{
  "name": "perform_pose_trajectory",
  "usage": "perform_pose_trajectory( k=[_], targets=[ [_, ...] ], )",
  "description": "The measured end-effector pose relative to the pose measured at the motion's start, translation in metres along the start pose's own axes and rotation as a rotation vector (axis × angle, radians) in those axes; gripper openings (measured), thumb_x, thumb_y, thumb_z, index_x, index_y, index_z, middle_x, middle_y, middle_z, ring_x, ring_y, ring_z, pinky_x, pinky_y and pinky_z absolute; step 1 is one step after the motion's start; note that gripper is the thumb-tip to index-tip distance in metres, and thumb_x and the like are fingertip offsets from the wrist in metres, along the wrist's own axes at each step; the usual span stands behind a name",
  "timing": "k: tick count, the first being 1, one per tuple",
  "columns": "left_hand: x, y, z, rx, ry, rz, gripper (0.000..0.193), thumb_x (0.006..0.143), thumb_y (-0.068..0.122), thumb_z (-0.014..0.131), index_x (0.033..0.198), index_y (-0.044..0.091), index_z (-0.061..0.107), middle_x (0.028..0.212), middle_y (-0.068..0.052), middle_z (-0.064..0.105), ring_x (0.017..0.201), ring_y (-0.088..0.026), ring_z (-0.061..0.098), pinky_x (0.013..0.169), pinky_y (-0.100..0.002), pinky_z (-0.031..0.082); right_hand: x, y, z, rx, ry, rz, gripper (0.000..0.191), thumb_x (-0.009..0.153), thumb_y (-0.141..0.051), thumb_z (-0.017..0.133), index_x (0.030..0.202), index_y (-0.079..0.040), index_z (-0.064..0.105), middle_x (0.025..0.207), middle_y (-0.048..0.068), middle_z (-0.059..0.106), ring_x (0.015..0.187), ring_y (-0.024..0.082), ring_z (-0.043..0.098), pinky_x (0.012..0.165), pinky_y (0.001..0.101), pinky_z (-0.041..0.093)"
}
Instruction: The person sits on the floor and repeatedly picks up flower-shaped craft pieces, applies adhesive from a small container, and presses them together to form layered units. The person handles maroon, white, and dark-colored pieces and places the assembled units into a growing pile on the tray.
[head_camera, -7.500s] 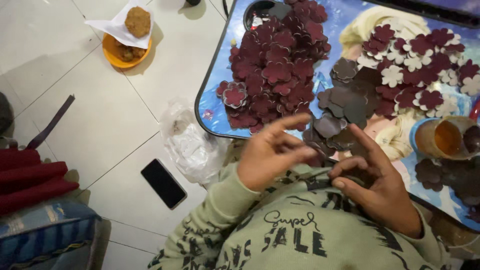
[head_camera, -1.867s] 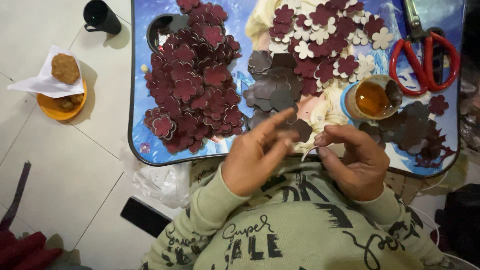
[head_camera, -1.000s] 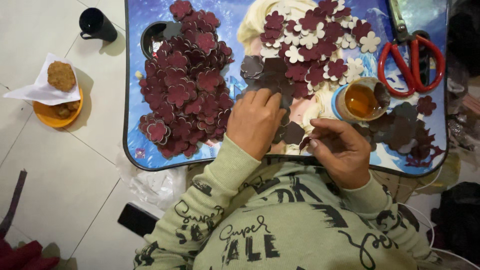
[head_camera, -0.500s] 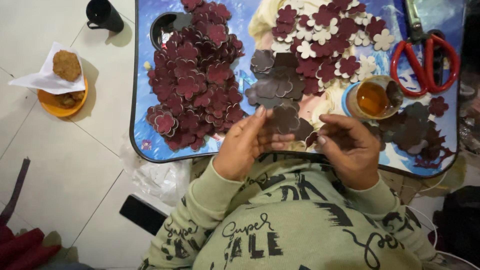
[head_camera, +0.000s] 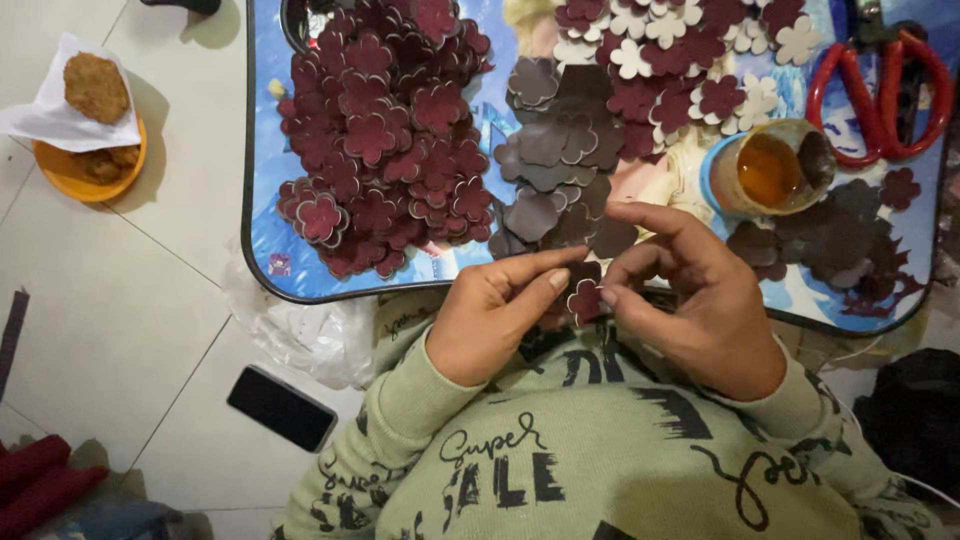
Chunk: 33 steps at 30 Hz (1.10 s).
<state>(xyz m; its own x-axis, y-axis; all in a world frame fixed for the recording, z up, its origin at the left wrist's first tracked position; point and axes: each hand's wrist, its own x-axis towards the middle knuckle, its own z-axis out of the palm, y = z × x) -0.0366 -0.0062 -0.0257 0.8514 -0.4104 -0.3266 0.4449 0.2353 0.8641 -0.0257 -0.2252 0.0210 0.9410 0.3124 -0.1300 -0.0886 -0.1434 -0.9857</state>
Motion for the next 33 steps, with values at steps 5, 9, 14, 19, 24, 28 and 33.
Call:
perform_pose_trajectory(
  k=[5,9,14,19,24,28,33],
  targets=[
    [0.000,0.003,-0.004,-0.114,-0.019,-0.128,0.052,0.109,0.039,0.045,0.142,0.002,0.063,0.109,-0.004,0.074,0.093,-0.008,0.069,0.083,-0.025,0.058,0.002,-0.004,0.004,-0.114,0.016,0.004,0.066,0.087,0.004,0.070,0.148,0.000,0.048,0.093,0.003,0.069,0.088,0.008,0.064,0.082,0.0229,0.053],
    [-0.002,0.004,-0.005,-0.043,-0.034,-0.089,0.057,0.109,0.045,0.042,0.142,0.003,0.062,0.109,-0.005,0.075,0.094,-0.009,0.069,0.083,-0.026,0.059,0.002,-0.008,0.006,-0.192,0.027,0.024,0.068,0.085,0.003,0.070,0.149,-0.001,0.048,0.091,0.003,0.071,0.086,0.008,0.065,0.081,0.0228,0.054],
    [-0.002,0.003,-0.004,-0.011,-0.049,-0.115,0.057,0.110,0.044,0.043,0.146,0.003,0.061,0.106,-0.003,0.071,0.094,-0.010,0.068,0.083,-0.026,0.059,0.002,-0.015,0.008,-0.362,0.048,-0.020,0.070,0.082,0.002,0.073,0.148,-0.002,0.048,0.087,0.003,0.073,0.081,0.007,0.068,0.078,0.0234,0.057],
    [0.001,0.002,-0.001,0.001,0.011,-0.119,0.059,0.105,0.041,0.047,0.154,0.007,0.048,0.119,0.002,0.069,0.093,-0.008,0.068,0.080,-0.026,0.059,0.004,-0.018,0.009,-0.429,0.053,-0.063,0.071,0.081,0.002,0.074,0.147,-0.002,0.048,0.086,0.004,0.073,0.080,0.008,0.070,0.077,0.0235,0.057],
    [0.000,0.001,0.000,-0.009,0.039,-0.126,0.062,0.105,0.039,0.052,0.159,0.009,0.043,0.109,-0.002,0.066,0.087,-0.009,0.068,0.078,-0.027,0.060,0.005,-0.017,0.009,-0.443,0.047,-0.077,0.070,0.081,0.001,0.074,0.147,-0.002,0.049,0.086,0.004,0.074,0.080,0.008,0.070,0.076,0.0234,0.058],
    [-0.001,0.001,0.001,0.007,0.029,-0.118,0.063,0.105,0.034,0.055,0.160,0.007,0.041,0.107,-0.001,0.067,0.088,-0.006,0.065,0.079,-0.026,0.059,0.006,-0.016,0.010,-0.449,0.041,-0.075,0.070,0.081,0.001,0.075,0.147,-0.002,0.050,0.087,0.004,0.074,0.080,0.009,0.070,0.077,0.0236,0.058],
    [-0.003,0.002,0.003,0.009,-0.014,-0.060,0.072,0.103,0.016,0.066,0.164,0.000,0.033,0.107,-0.006,0.072,0.092,-0.006,0.060,0.081,-0.022,0.053,0.007,-0.014,0.010,-0.447,0.026,-0.078,0.071,0.082,0.001,0.075,0.147,-0.002,0.049,0.087,0.004,0.074,0.081,0.008,0.071,0.076,0.0235,0.058]
  ],
)
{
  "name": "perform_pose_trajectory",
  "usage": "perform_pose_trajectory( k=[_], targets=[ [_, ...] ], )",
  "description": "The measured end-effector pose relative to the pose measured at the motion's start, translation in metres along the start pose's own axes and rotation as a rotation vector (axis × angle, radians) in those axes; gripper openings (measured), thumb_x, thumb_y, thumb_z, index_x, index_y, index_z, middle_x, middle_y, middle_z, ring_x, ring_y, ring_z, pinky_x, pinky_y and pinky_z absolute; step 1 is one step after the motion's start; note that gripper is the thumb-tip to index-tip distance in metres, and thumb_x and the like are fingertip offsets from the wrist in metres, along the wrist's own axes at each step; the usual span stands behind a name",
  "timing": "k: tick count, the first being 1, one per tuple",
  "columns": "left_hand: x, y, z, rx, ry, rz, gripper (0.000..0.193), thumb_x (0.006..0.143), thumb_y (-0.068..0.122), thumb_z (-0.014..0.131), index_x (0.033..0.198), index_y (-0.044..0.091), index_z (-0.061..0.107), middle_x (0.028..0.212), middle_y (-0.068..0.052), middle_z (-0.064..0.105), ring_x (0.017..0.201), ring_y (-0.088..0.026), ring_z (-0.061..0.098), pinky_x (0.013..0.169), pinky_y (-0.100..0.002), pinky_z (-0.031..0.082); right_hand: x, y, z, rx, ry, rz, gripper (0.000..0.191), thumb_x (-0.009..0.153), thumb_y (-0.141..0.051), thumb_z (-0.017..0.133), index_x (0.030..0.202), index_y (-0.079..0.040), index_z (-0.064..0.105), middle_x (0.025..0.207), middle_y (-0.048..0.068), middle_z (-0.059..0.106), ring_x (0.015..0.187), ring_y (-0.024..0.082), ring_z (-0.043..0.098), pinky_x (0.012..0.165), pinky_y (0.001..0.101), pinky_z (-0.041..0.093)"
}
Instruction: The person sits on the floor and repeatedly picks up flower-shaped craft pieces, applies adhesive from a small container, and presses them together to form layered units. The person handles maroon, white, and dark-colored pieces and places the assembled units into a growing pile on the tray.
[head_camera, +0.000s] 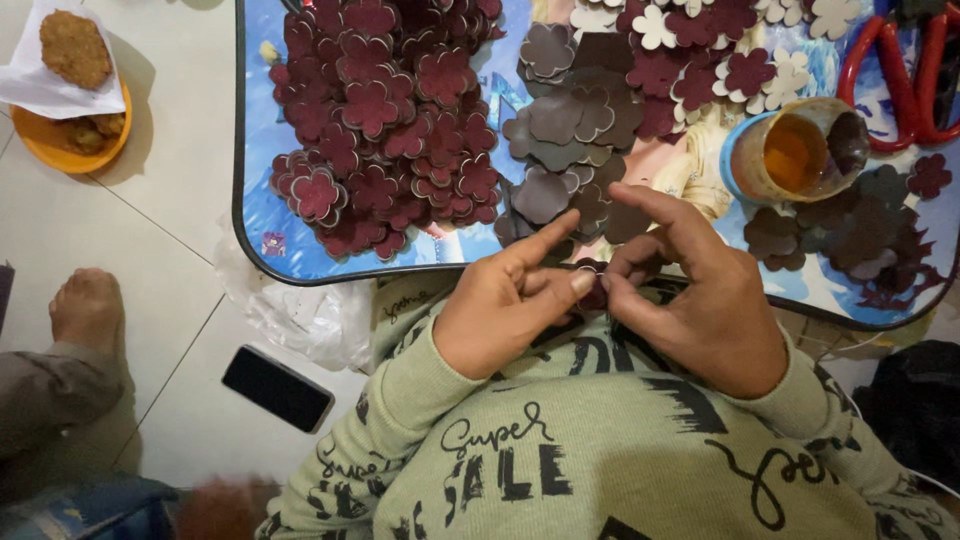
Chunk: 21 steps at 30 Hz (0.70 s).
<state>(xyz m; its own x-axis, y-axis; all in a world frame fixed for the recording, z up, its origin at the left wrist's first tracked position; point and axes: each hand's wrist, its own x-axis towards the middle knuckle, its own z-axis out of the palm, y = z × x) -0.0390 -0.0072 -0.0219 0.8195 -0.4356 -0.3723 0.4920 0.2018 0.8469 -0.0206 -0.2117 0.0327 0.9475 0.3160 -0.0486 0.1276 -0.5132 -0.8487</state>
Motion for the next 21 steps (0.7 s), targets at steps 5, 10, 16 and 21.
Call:
perform_pose_trajectory(
  k=[5,10,16,21],
  targets=[
    [0.0005,0.0009,0.0018,-0.069,-0.003,0.007,0.077,0.094,-0.002,0.067,0.162,0.000,0.031,0.119,-0.010,0.070,0.106,-0.010,0.065,0.090,-0.023,0.056,-0.0006,0.0003,0.0007,0.011,-0.001,0.026,0.071,0.082,0.001,0.075,0.148,-0.003,0.049,0.087,0.003,0.074,0.080,0.008,0.070,0.077,0.0236,0.058],
    [0.0008,0.0002,0.0010,-0.095,-0.023,0.011,0.079,0.093,-0.006,0.066,0.163,0.001,0.030,0.122,-0.012,0.069,0.110,-0.012,0.066,0.093,-0.024,0.056,-0.0010,0.0007,0.0009,0.035,-0.005,0.035,0.071,0.082,0.001,0.074,0.148,-0.003,0.049,0.087,0.004,0.073,0.080,0.008,0.069,0.076,0.0236,0.057],
    [0.0015,-0.0007,0.0004,-0.050,-0.009,0.060,0.076,0.094,-0.006,0.065,0.162,-0.001,0.031,0.134,-0.010,0.063,0.112,-0.010,0.065,0.094,-0.023,0.056,-0.0001,0.0048,0.0014,0.084,-0.020,0.063,0.071,0.083,0.001,0.074,0.148,-0.002,0.048,0.086,0.003,0.073,0.079,0.007,0.067,0.075,0.0226,0.056],
    [0.0015,0.0005,-0.0005,-0.012,-0.012,0.073,0.075,0.093,-0.006,0.064,0.160,-0.003,0.032,0.144,-0.007,0.058,0.109,-0.008,0.065,0.090,-0.022,0.055,-0.0002,0.0081,0.0021,0.150,-0.030,0.092,0.070,0.084,0.001,0.072,0.150,-0.003,0.048,0.086,0.002,0.071,0.080,0.005,0.065,0.075,0.0217,0.054]
  ],
)
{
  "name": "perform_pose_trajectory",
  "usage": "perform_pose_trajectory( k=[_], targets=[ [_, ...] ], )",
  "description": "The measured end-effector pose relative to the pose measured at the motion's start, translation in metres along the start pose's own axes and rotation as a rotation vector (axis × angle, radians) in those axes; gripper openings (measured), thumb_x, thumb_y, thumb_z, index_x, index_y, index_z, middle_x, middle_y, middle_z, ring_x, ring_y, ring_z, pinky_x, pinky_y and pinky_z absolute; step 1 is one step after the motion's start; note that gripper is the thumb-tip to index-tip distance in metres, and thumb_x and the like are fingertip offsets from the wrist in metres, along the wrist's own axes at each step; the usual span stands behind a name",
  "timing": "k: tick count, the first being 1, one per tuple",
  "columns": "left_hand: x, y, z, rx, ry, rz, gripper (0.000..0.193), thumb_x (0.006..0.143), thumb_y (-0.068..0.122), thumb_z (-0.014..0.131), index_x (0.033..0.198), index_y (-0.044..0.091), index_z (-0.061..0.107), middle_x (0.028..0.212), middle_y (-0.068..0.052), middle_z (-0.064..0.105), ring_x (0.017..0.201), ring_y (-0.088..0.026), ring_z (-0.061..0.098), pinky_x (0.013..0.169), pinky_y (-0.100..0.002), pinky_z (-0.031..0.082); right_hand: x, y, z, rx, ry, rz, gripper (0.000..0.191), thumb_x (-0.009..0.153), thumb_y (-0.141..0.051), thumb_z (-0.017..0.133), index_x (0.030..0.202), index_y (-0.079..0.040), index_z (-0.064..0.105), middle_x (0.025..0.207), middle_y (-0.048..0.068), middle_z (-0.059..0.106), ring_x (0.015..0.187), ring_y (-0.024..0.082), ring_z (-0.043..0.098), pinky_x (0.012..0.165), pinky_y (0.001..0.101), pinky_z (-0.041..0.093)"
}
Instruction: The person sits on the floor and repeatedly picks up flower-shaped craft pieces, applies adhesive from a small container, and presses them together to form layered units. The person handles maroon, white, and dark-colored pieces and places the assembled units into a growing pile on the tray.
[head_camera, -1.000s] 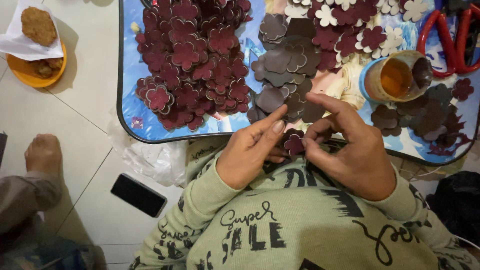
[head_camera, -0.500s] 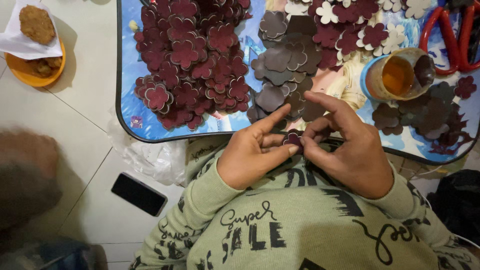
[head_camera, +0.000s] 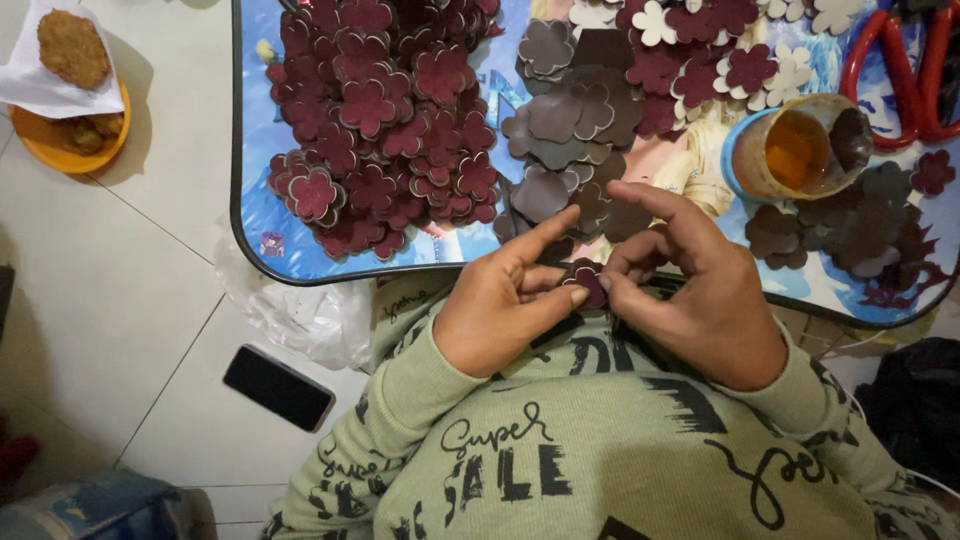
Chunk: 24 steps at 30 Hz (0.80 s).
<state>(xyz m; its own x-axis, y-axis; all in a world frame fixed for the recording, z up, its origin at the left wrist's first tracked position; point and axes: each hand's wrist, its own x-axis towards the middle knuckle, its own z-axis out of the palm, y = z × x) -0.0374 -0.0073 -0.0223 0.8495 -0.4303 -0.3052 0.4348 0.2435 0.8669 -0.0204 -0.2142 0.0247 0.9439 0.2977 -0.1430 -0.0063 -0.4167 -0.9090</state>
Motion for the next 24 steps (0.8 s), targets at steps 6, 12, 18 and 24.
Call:
perform_pose_trajectory(
  k=[6,12,18,24],
  targets=[
    [-0.001,0.002,0.001,0.090,0.011,0.007,0.073,0.096,-0.004,0.066,0.162,-0.002,0.034,0.127,-0.008,0.066,0.105,-0.006,0.064,0.089,-0.021,0.054,0.000,0.002,0.001,0.026,-0.002,0.017,0.071,0.084,0.001,0.072,0.150,-0.003,0.047,0.086,0.001,0.072,0.080,0.005,0.065,0.077,0.0214,0.054],
    [-0.002,0.005,-0.001,0.048,-0.003,-0.023,0.072,0.097,-0.001,0.064,0.162,-0.001,0.032,0.122,-0.007,0.068,0.106,-0.007,0.065,0.090,-0.022,0.054,-0.001,0.010,0.001,0.091,-0.006,0.039,0.069,0.087,0.001,0.072,0.151,-0.002,0.046,0.090,0.002,0.070,0.083,0.006,0.064,0.076,0.0221,0.054],
    [-0.002,0.003,-0.001,-0.014,-0.009,-0.008,0.073,0.099,-0.001,0.064,0.164,-0.001,0.031,0.117,-0.008,0.069,0.106,-0.009,0.064,0.091,-0.022,0.053,0.006,0.022,-0.002,0.339,-0.110,0.133,0.069,0.088,0.003,0.070,0.151,-0.002,0.044,0.096,0.002,0.069,0.090,0.007,0.066,0.079,0.0226,0.054],
    [0.000,0.001,0.003,0.021,0.070,-0.022,0.077,0.093,0.000,0.068,0.160,0.001,0.031,0.105,-0.006,0.072,0.097,-0.008,0.068,0.086,-0.022,0.057,0.003,0.028,0.000,0.329,-0.085,0.114,0.070,0.087,0.004,0.071,0.152,-0.002,0.045,0.092,0.004,0.069,0.086,0.007,0.065,0.078,0.0231,0.054]
  ],
)
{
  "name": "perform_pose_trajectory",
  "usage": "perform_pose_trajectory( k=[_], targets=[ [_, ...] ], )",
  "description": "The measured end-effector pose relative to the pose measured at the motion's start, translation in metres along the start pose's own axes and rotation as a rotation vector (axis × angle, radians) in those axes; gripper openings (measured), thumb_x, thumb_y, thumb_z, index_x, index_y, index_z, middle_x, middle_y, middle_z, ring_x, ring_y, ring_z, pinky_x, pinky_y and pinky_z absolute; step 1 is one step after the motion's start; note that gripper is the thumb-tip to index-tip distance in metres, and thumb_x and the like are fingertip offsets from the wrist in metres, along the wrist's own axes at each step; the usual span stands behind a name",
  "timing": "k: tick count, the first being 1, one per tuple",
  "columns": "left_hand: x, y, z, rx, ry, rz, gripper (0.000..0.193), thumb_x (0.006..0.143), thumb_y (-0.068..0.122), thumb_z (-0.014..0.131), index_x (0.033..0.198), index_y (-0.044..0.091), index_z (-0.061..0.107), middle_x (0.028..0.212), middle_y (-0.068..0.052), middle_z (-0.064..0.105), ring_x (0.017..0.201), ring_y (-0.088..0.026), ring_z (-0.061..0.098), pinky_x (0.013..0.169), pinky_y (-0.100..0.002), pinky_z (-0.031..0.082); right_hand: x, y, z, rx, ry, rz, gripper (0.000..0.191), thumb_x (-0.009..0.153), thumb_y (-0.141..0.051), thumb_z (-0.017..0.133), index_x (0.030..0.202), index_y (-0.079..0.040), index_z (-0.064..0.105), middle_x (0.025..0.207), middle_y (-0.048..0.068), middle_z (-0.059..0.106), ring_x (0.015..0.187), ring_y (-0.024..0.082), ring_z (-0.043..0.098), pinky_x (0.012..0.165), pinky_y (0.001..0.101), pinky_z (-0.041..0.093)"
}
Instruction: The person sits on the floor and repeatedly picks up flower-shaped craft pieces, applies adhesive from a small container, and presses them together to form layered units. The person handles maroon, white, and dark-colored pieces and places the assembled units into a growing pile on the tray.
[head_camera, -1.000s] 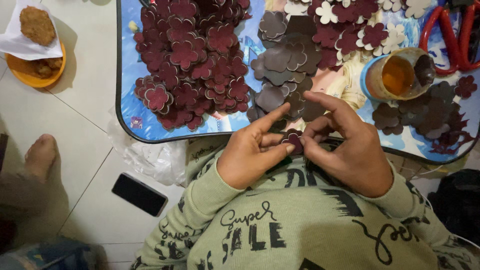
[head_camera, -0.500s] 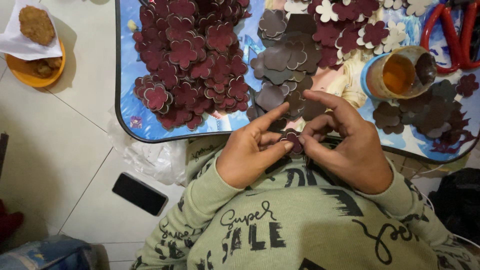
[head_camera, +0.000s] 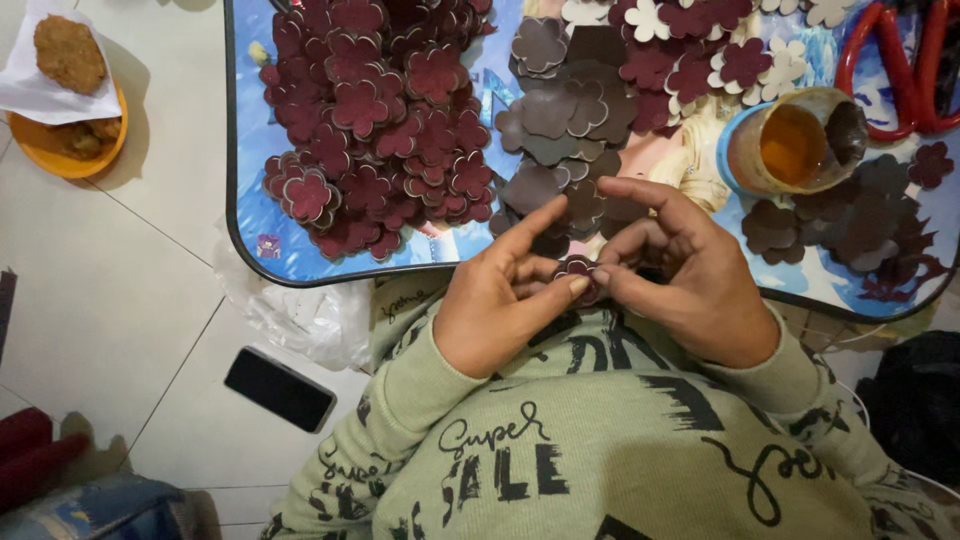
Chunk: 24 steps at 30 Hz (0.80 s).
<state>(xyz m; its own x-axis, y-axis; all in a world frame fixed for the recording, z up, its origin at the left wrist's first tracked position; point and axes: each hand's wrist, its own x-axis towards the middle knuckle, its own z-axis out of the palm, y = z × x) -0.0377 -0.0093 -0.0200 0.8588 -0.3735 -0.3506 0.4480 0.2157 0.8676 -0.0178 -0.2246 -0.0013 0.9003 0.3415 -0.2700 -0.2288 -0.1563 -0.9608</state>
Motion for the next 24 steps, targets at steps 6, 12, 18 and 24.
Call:
perform_pose_trajectory(
  k=[6,12,18,24],
  targets=[
    [-0.0001,0.0010,0.0022,0.133,0.075,0.027,0.074,0.093,0.001,0.072,0.159,0.002,0.040,0.093,-0.005,0.072,0.085,-0.006,0.063,0.074,-0.020,0.053,-0.0017,0.0022,-0.0048,0.145,-0.011,0.030,0.067,0.094,0.004,0.061,0.157,-0.002,0.039,0.098,0.005,0.069,0.092,0.008,0.065,0.085,0.0250,0.056],
    [-0.0009,0.0039,0.0023,0.039,0.058,0.009,0.073,0.092,0.001,0.071,0.158,0.001,0.039,0.096,-0.005,0.075,0.088,-0.006,0.069,0.078,-0.021,0.056,-0.0030,-0.0002,-0.0040,0.162,-0.011,0.064,0.068,0.093,0.005,0.063,0.157,-0.002,0.040,0.098,0.008,0.070,0.094,0.011,0.067,0.086,0.0273,0.056],
    [-0.0013,0.0068,0.0033,0.033,0.033,0.007,0.074,0.093,0.001,0.069,0.160,0.002,0.036,0.101,-0.006,0.075,0.093,-0.007,0.070,0.085,-0.022,0.058,-0.0028,0.0007,0.0011,0.136,0.010,0.039,0.073,0.088,0.006,0.069,0.155,-0.003,0.040,0.094,0.007,0.071,0.088,0.011,0.069,0.080,0.0248,0.058],
    [-0.0009,0.0073,0.0026,0.008,0.023,0.106,0.087,0.091,-0.005,0.072,0.165,0.006,0.027,0.109,-0.010,0.074,0.097,-0.009,0.069,0.088,-0.023,0.057,-0.0038,0.0074,-0.0020,0.213,0.094,0.007,0.074,0.090,0.006,0.069,0.157,-0.001,0.040,0.096,0.006,0.068,0.088,0.008,0.065,0.080,0.0214,0.052]
  ],
)
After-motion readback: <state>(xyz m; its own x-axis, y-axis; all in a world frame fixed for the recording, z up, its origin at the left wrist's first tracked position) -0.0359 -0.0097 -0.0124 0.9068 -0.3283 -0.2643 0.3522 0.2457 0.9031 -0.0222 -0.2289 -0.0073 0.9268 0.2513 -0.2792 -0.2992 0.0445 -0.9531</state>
